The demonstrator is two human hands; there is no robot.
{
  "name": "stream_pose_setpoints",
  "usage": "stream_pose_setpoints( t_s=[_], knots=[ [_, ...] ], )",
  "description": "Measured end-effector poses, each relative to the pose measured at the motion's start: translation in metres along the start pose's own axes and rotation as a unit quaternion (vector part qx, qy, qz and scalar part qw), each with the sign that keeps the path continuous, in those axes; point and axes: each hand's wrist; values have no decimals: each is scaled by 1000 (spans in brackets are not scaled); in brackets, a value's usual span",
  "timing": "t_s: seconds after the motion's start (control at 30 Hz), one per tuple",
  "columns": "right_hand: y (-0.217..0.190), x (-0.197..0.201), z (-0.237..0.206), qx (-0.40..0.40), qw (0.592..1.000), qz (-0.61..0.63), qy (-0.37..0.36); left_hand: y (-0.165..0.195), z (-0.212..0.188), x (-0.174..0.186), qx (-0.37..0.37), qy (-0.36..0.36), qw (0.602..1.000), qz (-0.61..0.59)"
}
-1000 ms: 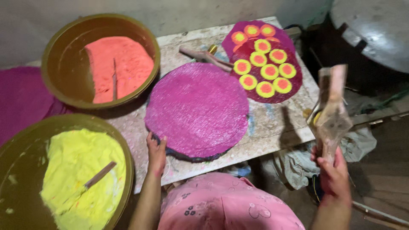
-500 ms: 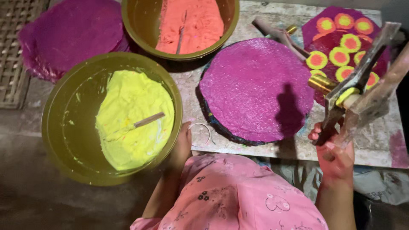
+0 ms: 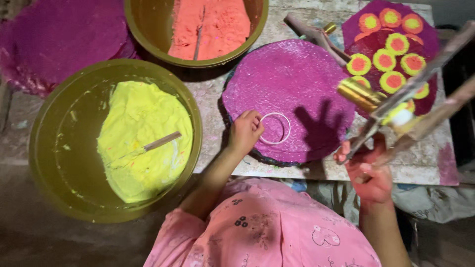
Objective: The person uses a wooden press to shape yellow dough into rings on a purple mat, then fills the centers with pink dough using the same press. The finished pieces are arranged on a second purple mat.
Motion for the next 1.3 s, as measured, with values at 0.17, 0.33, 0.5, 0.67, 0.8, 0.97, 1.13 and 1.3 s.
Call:
stream_pose_setpoints(
  t_s=[0.17,0.33,0.5,0.67,0.8,0.97,1.13,1.3],
  knots=[
    [0,13,-2,-73,994,-86,0,-8,28,-16,-38,-27,995,87],
    [10,25,28,-248,941,-138,-185,11,59,-17,137,-187,689,-687],
    [-6,16,74,-501,802,-227,-231,24,75,-28,103,-174,469,-860],
    [-35,-9,119,-432,707,-505,-242,15,85,-27,81,-67,472,-876],
    [-30,-38,136,-377,675,-595,-220,5,102,-12,34,-76,458,-885],
    [-16,-60,134,-321,687,-616,-213,-3,103,2,29,-74,467,-880],
    [-23,-56,132,-351,666,-621,-215,-6,94,-17,62,-33,450,-890],
    [-31,-52,132,-266,630,-706,-182,-6,108,-36,59,-34,466,-882]
  ],
)
Point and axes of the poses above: each hand's wrist, its own z-axis towards the middle knuckle, its own x-axis out of the back of the hand, y = z × x, and after that the axes turned 13 degrees about -z, right-handed
